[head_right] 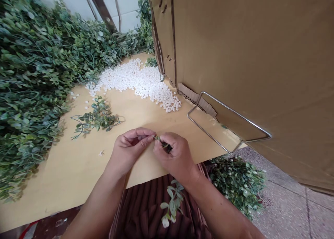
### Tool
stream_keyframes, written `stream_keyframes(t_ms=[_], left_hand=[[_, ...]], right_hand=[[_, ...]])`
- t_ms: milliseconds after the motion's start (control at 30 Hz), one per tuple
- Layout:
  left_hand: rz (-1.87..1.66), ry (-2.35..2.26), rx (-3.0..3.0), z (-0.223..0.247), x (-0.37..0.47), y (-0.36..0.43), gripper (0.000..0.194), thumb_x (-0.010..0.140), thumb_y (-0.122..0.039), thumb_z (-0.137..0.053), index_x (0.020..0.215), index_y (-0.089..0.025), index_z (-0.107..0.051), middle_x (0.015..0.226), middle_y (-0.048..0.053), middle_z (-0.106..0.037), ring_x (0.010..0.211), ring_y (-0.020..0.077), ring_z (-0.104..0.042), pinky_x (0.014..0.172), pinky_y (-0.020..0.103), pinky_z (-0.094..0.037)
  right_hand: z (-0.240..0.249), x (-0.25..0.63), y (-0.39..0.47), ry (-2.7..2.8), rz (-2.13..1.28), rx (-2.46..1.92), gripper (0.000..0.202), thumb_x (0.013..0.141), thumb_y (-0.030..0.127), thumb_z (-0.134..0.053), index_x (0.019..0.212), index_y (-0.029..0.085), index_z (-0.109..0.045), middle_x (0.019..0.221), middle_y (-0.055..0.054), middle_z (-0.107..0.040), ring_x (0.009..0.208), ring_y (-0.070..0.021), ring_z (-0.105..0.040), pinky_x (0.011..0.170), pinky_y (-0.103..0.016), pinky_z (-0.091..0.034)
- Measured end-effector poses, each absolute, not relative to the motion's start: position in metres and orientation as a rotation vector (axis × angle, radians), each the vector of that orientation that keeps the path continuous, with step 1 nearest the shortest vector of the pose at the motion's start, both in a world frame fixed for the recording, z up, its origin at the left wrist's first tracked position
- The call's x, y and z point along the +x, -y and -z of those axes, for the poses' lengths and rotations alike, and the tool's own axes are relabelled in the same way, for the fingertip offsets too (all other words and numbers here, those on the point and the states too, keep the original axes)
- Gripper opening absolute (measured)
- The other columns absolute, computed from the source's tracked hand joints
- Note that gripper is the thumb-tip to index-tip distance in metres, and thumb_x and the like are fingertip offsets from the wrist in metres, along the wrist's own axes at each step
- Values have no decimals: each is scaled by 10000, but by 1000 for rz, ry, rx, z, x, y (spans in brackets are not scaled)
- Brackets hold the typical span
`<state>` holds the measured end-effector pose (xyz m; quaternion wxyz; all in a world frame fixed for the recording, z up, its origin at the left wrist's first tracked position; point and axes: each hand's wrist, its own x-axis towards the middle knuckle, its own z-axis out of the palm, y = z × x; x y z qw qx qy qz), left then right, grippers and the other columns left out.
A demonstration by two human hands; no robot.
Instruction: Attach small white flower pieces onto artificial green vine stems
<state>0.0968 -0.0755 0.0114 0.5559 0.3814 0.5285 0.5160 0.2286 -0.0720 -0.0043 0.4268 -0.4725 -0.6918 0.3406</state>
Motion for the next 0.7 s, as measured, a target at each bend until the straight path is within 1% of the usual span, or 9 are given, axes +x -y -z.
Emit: stream_keyframes(t_ms=[100,300,533,700], left_hand=[[-1208,-1218,903,-11,96,75,85,593,-162,-745,673,-172,-718,681,6,-715,654,98,-638,672,203,-522],[-1199,-1249,952,-12,93,75,79,582,-164,-750,651,-165,-713,675,17,-713,654,121,-643,676,241,-537],[-1185,-1243,935,-11,94,73,61,564,-148,-753,606,-170,-714,636,12,-702,607,110,-627,632,229,-531],[-1179,-1228,928,-12,95,73,68,554,-159,-765,595,-173,-712,620,7,-698,592,104,-622,633,228,-531]], right_hand=[[5,229,72,1738,-834,-1173,264,745,154,-449,530,188,-300,517,54,-288,497,-69,-309,483,-190,-287],[5,229,72,1730,-838,-1169,264,735,146,-452,526,190,-297,515,57,-285,490,-66,-310,475,-185,-284],[5,231,73,1751,-850,-1169,248,741,156,-443,519,186,-338,508,53,-311,491,-73,-323,481,-195,-294],[6,232,73,1739,-855,-1158,246,733,150,-449,518,187,-337,512,51,-316,492,-74,-321,481,-203,-292]])
